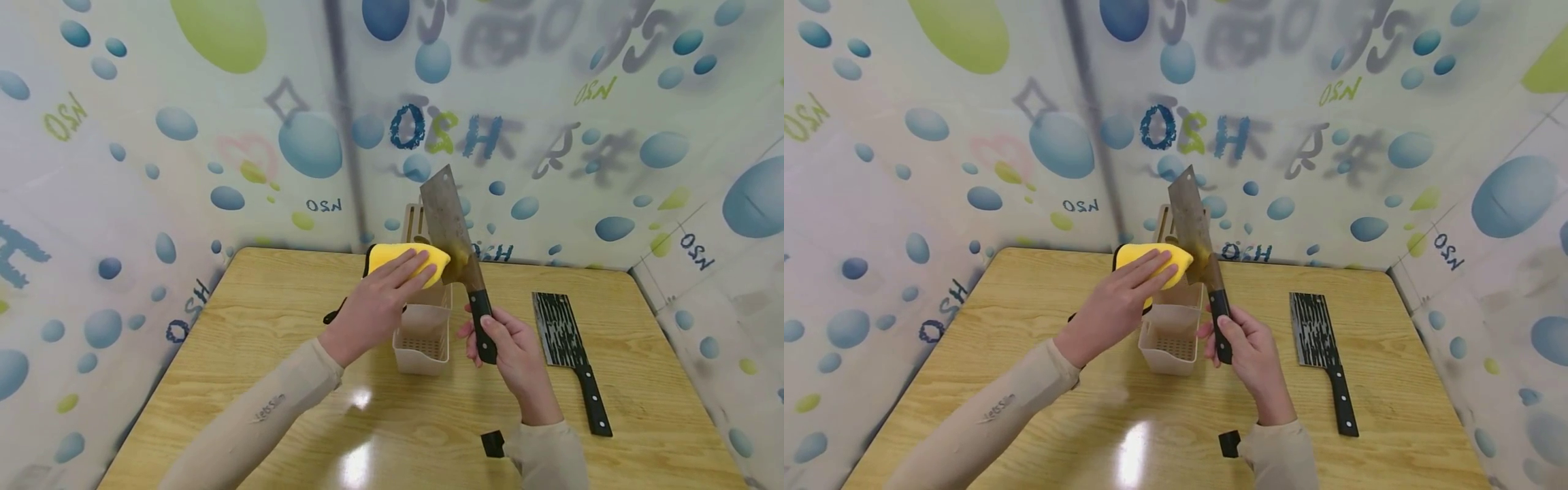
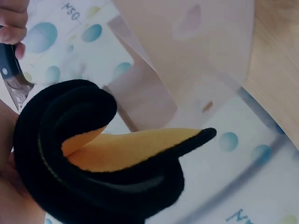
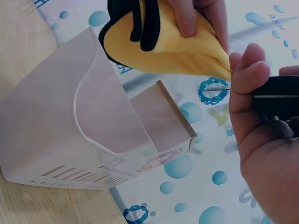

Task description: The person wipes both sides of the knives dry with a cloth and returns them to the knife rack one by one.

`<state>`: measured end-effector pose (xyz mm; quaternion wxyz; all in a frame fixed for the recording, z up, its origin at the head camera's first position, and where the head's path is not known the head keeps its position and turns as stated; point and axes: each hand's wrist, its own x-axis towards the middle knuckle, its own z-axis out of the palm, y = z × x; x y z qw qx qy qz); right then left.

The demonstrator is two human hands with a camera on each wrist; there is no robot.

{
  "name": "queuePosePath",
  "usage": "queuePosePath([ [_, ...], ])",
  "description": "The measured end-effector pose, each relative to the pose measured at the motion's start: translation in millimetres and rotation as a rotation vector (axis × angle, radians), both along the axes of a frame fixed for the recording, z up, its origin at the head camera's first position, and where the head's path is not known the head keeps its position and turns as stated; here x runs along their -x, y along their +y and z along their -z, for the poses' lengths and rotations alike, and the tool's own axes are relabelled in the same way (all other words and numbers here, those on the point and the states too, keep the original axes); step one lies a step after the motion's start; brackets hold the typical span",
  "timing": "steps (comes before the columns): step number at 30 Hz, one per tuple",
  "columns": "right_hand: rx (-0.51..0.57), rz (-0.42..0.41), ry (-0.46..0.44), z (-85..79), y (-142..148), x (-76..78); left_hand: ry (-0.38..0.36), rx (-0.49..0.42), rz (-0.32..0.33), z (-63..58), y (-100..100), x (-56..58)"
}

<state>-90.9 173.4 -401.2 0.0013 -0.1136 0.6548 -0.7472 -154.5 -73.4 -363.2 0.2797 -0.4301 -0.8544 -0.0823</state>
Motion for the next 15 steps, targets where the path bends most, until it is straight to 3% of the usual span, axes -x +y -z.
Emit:
queuePosePath([
  [15, -0.006, 0.008, 0.070, 0.1, 3.8, -0.6, -0.038, -0.116, -0.124, 10.3, -44.0, 22.4],
])
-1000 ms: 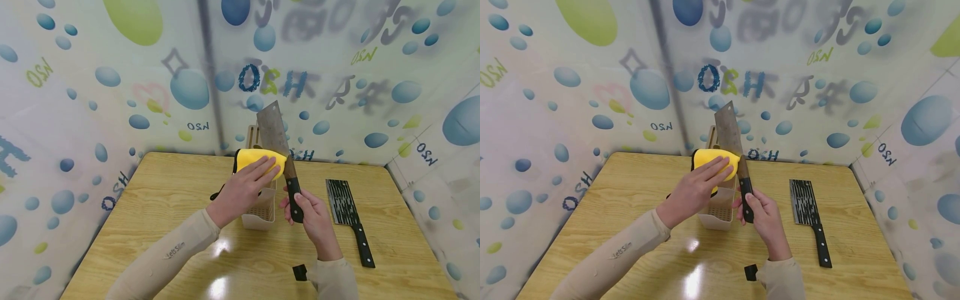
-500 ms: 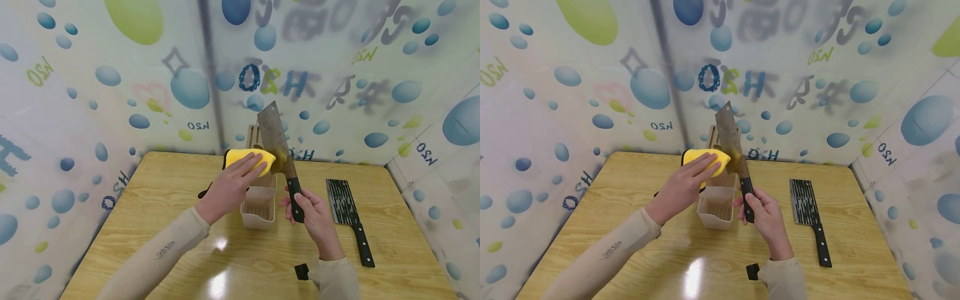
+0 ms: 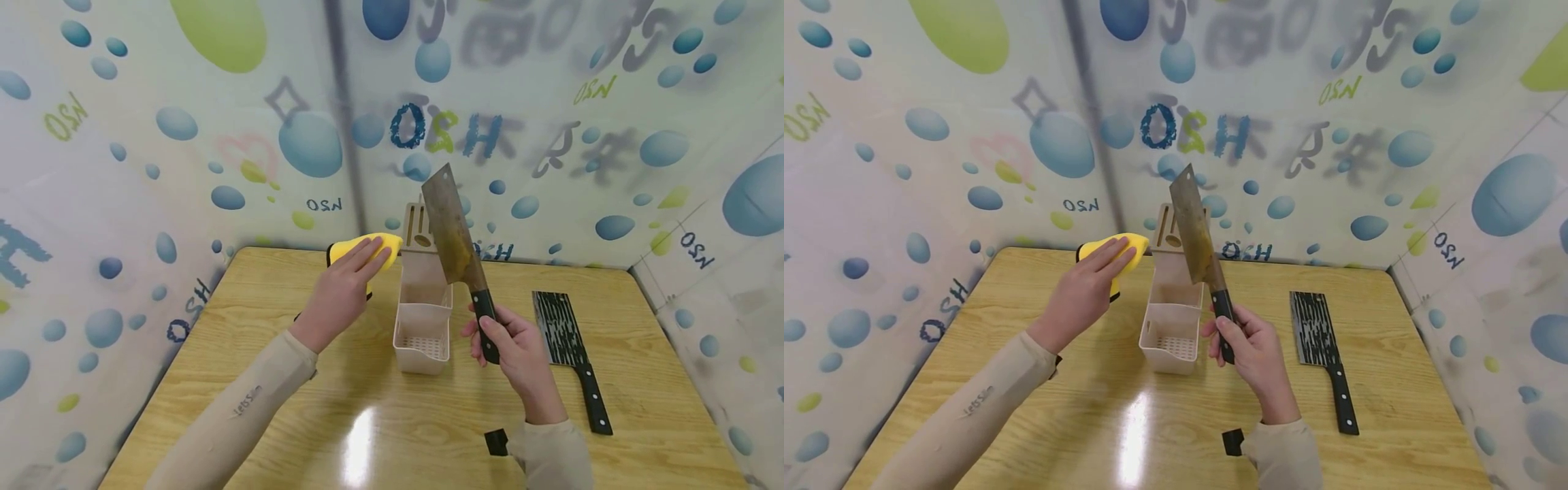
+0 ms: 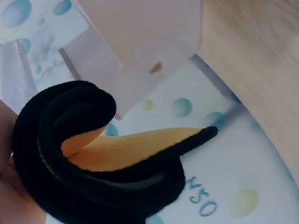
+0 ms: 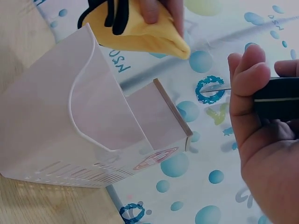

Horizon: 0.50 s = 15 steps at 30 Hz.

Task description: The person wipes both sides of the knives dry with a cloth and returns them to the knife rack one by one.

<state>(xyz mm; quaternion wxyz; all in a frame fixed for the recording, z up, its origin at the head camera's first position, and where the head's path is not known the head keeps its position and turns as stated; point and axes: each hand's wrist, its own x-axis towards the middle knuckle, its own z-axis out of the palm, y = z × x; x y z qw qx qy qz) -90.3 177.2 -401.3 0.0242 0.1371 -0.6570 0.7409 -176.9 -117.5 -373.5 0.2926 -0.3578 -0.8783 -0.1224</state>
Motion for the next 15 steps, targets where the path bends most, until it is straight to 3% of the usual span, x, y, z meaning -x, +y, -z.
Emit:
queuePosePath([
  [5, 0.005, 0.013, 0.037, 0.7, 0.4, -0.1, -0.052, -0.016, -0.048, 7.9, -9.6, 5.6],
  [15, -0.031, 0.034, 0.000, -0.1, 2.4, -0.9, -0.120, -0.016, -0.132, 28.3, -28.4, 12.1],
])
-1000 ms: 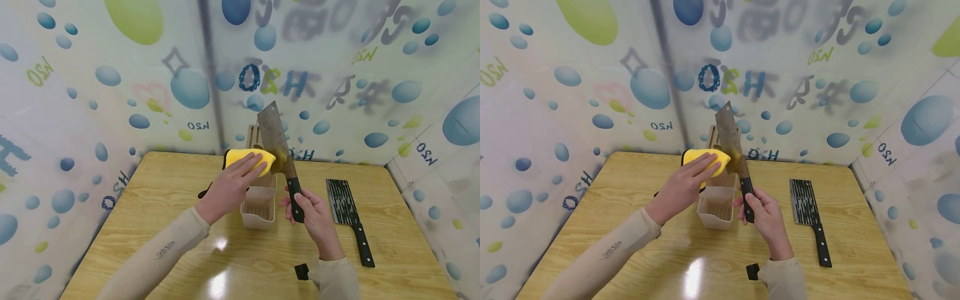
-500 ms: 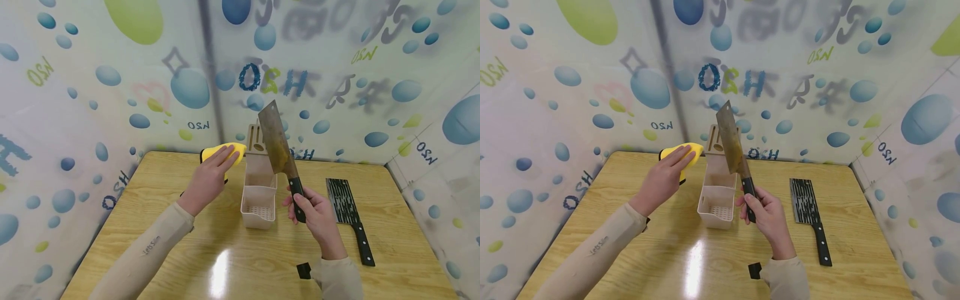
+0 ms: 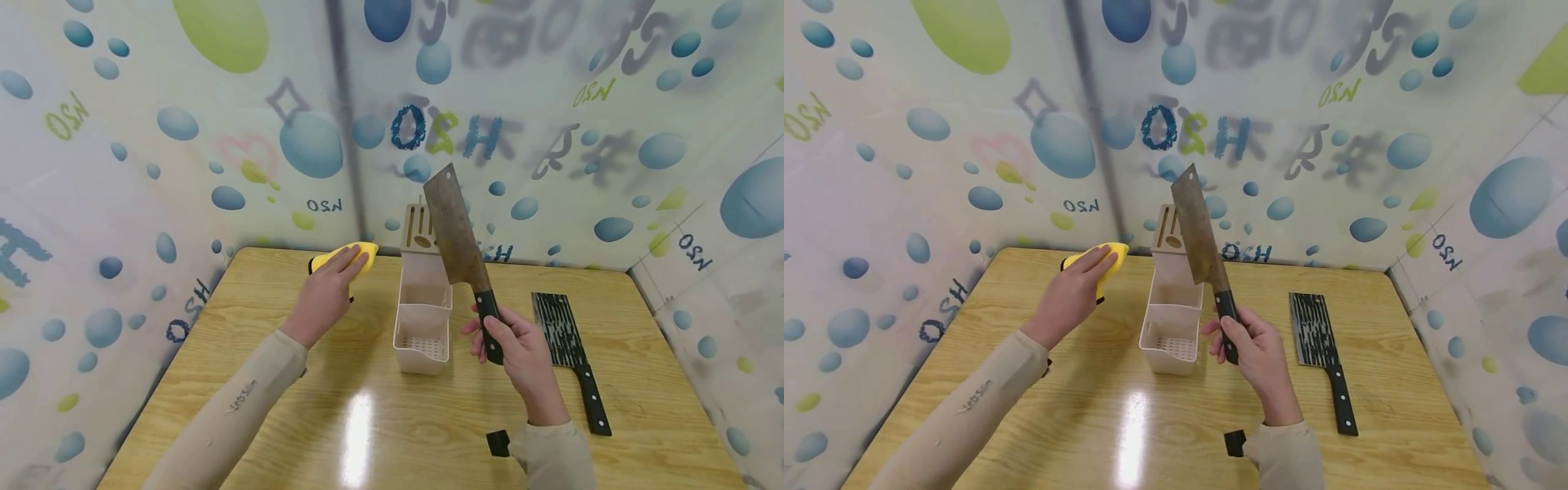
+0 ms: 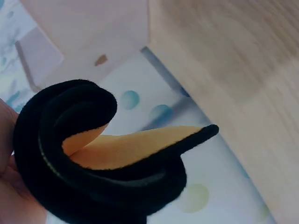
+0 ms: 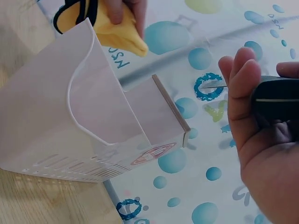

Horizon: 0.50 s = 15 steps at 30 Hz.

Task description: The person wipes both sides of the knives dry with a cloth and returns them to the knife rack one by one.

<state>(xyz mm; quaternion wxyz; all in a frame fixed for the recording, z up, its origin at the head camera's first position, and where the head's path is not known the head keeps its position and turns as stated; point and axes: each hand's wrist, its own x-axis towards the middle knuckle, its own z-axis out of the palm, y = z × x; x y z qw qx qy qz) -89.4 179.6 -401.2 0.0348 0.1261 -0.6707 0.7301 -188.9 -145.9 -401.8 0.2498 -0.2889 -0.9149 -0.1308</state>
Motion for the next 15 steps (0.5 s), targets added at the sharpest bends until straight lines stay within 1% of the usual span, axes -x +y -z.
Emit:
queuePosePath([
  [7, -0.039, -0.006, 0.012, 2.0, 1.7, 0.2, -0.049, 0.007, -0.029, 12.5, -8.2, 2.1],
  [15, -0.068, 0.003, 0.021, 3.4, 3.4, -0.5, -0.096, 0.068, -0.058, 31.8, -14.4, 2.1],
])
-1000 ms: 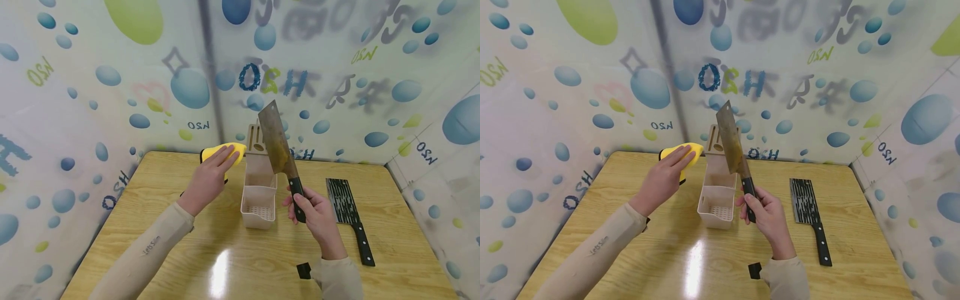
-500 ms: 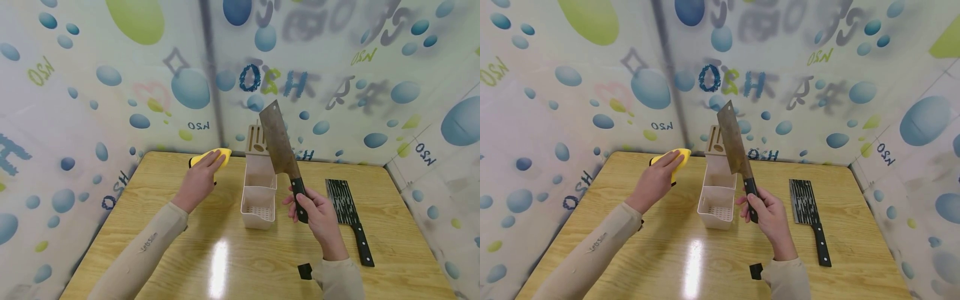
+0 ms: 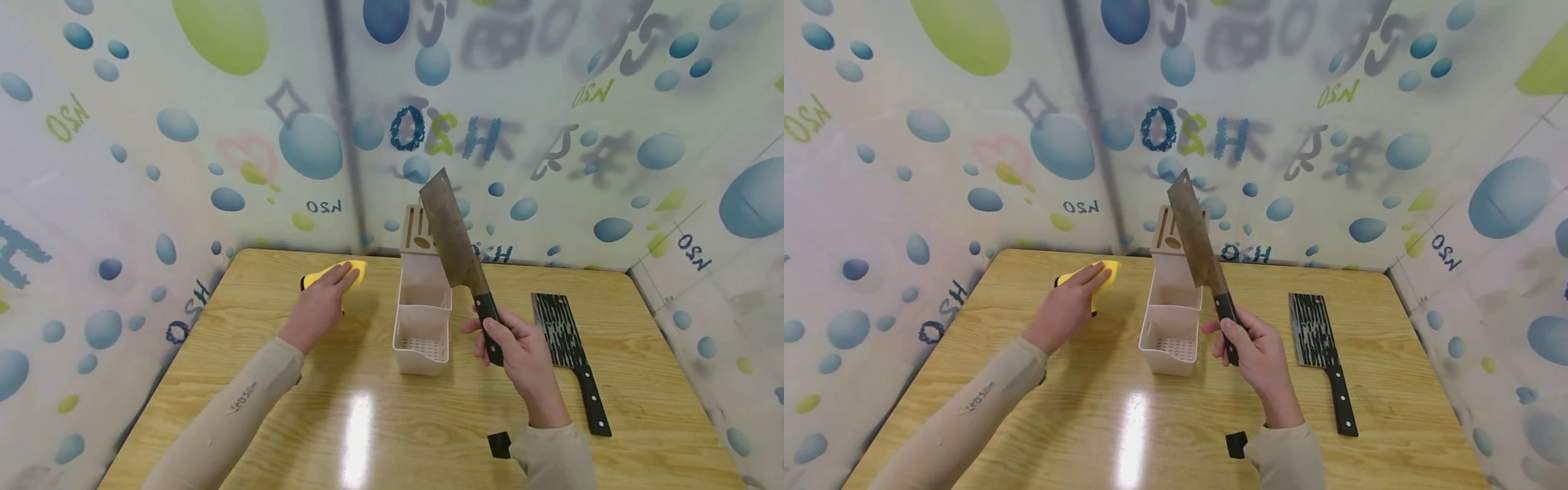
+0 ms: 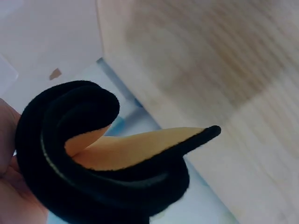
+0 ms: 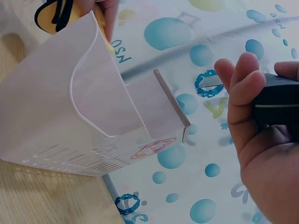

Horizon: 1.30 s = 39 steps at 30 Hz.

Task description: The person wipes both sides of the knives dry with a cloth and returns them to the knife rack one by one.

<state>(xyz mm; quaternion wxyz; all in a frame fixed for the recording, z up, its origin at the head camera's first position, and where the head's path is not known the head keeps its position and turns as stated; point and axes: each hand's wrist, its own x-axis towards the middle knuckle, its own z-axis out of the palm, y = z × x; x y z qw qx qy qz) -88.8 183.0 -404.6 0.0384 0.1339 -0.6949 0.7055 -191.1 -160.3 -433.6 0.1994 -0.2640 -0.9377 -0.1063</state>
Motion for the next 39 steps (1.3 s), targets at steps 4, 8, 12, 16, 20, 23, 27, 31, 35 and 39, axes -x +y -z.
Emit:
queuePosePath([
  [4, -0.013, -0.003, 0.007, 0.1, 0.1, -0.3, -0.026, 0.009, -0.009, 9.2, -2.0, 1.3],
  [8, -0.029, -0.001, 0.007, -0.2, 0.3, -0.9, -0.055, 0.025, -0.023, 15.7, -3.8, 3.2],
  [12, -0.048, 0.011, 0.000, -1.0, 0.9, -1.7, -0.109, 0.061, -0.038, 20.2, -5.3, 4.6],
  [16, -0.067, 0.026, 0.003, -1.8, 1.5, -1.7, -0.145, 0.106, -0.045, 25.7, -6.6, 6.0],
  [20, -0.081, 0.035, 0.016, -1.8, 2.0, -1.9, -0.146, 0.136, -0.037, 32.3, -7.4, 7.4],
  [23, -0.086, 0.041, 0.028, -1.6, 2.3, -2.6, -0.144, 0.152, -0.036, 37.2, -7.1, 8.7],
  [27, -0.115, 0.065, 0.044, -2.2, 2.6, -3.1, -0.158, 0.165, -0.046, 42.7, -4.8, 9.5],
  [31, -0.156, 0.092, 0.053, -4.6, 4.0, -3.0, -0.202, 0.181, -0.065, 44.8, -1.2, 8.6],
  [35, -0.180, 0.104, 0.079, -7.4, 6.8, -2.6, -0.225, 0.201, -0.071, 45.4, 1.3, 8.4],
  [39, -0.206, 0.123, 0.099, -10.5, 10.2, -1.6, -0.260, 0.204, -0.072, 47.0, 1.5, 10.3],
])
